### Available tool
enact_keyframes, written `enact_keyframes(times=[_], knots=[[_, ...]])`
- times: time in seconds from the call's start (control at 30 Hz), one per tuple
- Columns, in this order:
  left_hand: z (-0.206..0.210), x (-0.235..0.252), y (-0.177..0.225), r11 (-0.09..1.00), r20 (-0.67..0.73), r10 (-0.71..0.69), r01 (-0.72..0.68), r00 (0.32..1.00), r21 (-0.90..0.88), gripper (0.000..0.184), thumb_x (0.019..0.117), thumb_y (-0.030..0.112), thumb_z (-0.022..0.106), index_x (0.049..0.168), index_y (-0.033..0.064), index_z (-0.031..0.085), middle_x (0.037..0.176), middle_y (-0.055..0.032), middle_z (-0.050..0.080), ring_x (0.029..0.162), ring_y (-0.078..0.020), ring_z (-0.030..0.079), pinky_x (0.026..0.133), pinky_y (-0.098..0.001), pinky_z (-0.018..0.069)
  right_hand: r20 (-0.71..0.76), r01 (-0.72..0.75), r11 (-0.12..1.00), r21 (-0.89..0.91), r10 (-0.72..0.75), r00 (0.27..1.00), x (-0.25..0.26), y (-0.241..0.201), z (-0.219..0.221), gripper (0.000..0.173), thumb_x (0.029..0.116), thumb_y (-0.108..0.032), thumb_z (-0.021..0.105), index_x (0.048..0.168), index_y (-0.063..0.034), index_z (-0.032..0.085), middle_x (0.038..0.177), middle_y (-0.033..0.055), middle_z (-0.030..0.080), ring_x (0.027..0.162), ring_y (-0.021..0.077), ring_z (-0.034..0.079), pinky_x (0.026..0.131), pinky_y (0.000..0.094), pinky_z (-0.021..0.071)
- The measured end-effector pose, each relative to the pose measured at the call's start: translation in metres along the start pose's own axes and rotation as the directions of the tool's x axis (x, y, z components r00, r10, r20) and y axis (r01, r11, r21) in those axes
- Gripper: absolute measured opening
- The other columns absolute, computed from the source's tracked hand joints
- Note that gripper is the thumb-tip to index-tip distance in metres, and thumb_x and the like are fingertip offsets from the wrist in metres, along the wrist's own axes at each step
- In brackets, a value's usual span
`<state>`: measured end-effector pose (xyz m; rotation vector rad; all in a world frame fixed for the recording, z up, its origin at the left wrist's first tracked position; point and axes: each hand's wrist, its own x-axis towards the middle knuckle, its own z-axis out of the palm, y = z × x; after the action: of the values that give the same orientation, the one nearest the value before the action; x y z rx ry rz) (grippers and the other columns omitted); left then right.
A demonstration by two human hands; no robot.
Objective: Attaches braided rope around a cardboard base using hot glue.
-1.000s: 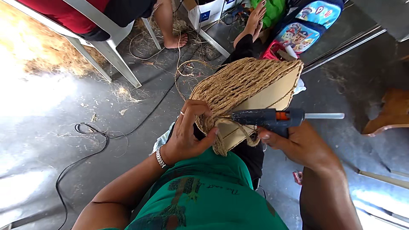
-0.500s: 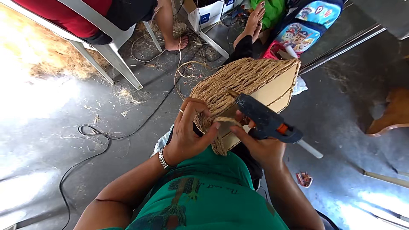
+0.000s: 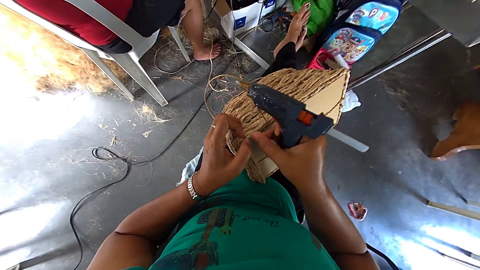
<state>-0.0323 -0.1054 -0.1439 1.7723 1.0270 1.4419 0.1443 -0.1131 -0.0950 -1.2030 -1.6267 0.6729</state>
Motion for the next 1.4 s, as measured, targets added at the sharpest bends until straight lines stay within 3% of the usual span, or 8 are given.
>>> enact_keyframes(times=[0.2,0.3,0.53,0.83,0.97,1.07,1.23,1.4], knots=[[0.0,-0.005,-0.003,0.992,0.003,0.09,-0.089,0.996,0.09,0.029,0.0877,0.016,0.066,0.11,0.0024,0.055,0.114,-0.0132,0.059,0.114,-0.0237,0.06,0.097,-0.0396,0.0535,0.007,-0.101,0.991,-0.09,0.102,0.995,0.004,-0.006,0.003,0.027,0.0856,-0.025,0.082,0.1,-0.0105,0.064,0.077,-0.0068,0.068,0.058,-0.0006,0.059,0.049,0.0173,0.0499],[-0.003,-0.006,-0.006,0.974,0.04,0.188,-0.191,0.981,0.118,0.025,0.0907,0.016,0.064,0.112,0.0041,0.06,0.116,-0.0114,0.056,0.115,-0.0211,0.057,0.097,-0.0359,0.0516,0.004,-0.106,0.988,-0.109,0.107,0.994,0.006,-0.007,0.003,0.026,0.0845,-0.025,0.082,0.096,-0.0112,0.064,0.074,-0.0069,0.066,0.057,-0.0012,0.057,0.048,0.0168,0.0486],[-0.013,-0.005,-0.012,0.956,0.1,0.271,-0.28,0.957,0.087,0.016,0.0968,0.013,0.057,0.103,0.0032,0.069,0.116,-0.0123,0.054,0.113,-0.0177,0.055,0.097,-0.0311,0.0491,0.006,-0.1,0.984,-0.147,0.102,0.995,0.009,-0.007,0.004,0.026,0.0844,-0.028,0.082,0.094,-0.0116,0.063,0.074,-0.0063,0.064,0.059,-0.0014,0.058,0.05,0.0166,0.049],[-0.015,-0.002,-0.012,0.97,0.044,0.219,-0.223,0.975,0.1,0.011,0.0951,0.009,0.057,0.096,0.0005,0.064,0.109,-0.0122,0.059,0.104,-0.0183,0.063,0.086,-0.0315,0.0569,0.107,-0.105,0.994,-0.029,0.108,0.988,0.01,0.001,0.002,0.028,0.0876,-0.027,0.083,0.1,-0.0111,0.063,0.081,-0.0038,0.069,0.059,0.003,0.06,0.049,0.0191,0.0505],[-0.016,0.0,-0.014,0.967,0.043,0.215,-0.219,0.976,0.132,0.009,0.0939,0.008,0.058,0.093,0.0008,0.063,0.108,-0.0125,0.06,0.102,-0.0184,0.063,0.084,-0.0312,0.0575,0.117,-0.127,0.992,-0.021,0.129,0.985,0.007,0.002,-0.008,0.033,0.0873,-0.025,0.084,0.109,-0.0097,0.065,0.1,-0.0012,0.072,0.076,0.0068,0.07,0.063,0.0231,0.0621],[-0.016,0.001,-0.012,0.972,0.03,0.177,-0.18,0.984,0.152,0.007,0.0928,0.009,0.061,0.091,0.0026,0.061,0.107,-0.0122,0.06,0.102,-0.0199,0.064,0.083,-0.0328,0.0588,0.083,-0.101,0.995,-0.026,0.103,0.991,0.001,0.004,-0.011,0.032,0.0872,-0.023,0.084,0.109,-0.0083,0.065,0.103,0.0,0.073,0.084,0.0085,0.072,0.07,0.0253,0.0642],[-0.015,0.004,-0.01,0.976,0.013,0.145,-0.146,0.989,0.164,0.008,0.091,0.007,0.064,0.087,0.0028,0.059,0.103,-0.0121,0.06,0.098,-0.0197,0.065,0.079,-0.0323,0.0594,0.032,-0.083,0.995,-0.057,0.085,0.996,-0.013,0.01,-0.012,0.036,0.0895,-0.023,0.082,0.116,-0.0079,0.063,0.104,-0.0009,0.072,0.08,0.0064,0.07,0.068,0.0239,0.0625],[-0.023,0.006,-0.014,0.994,0.022,0.077,-0.078,0.997,0.078,0.008,0.0967,0.011,0.061,0.094,0.0029,0.061,0.107,-0.0102,0.059,0.1,-0.0184,0.063,0.079,-0.0308,0.0592,-0.035,-0.096,0.995,0.004,0.096,0.995,-0.024,0.019,-0.023,0.025,0.0903,-0.019,0.081,0.108,-0.0086,0.066,0.097,0.0001,0.075,0.073,0.0121,0.073,0.063,0.0297,0.0643]])
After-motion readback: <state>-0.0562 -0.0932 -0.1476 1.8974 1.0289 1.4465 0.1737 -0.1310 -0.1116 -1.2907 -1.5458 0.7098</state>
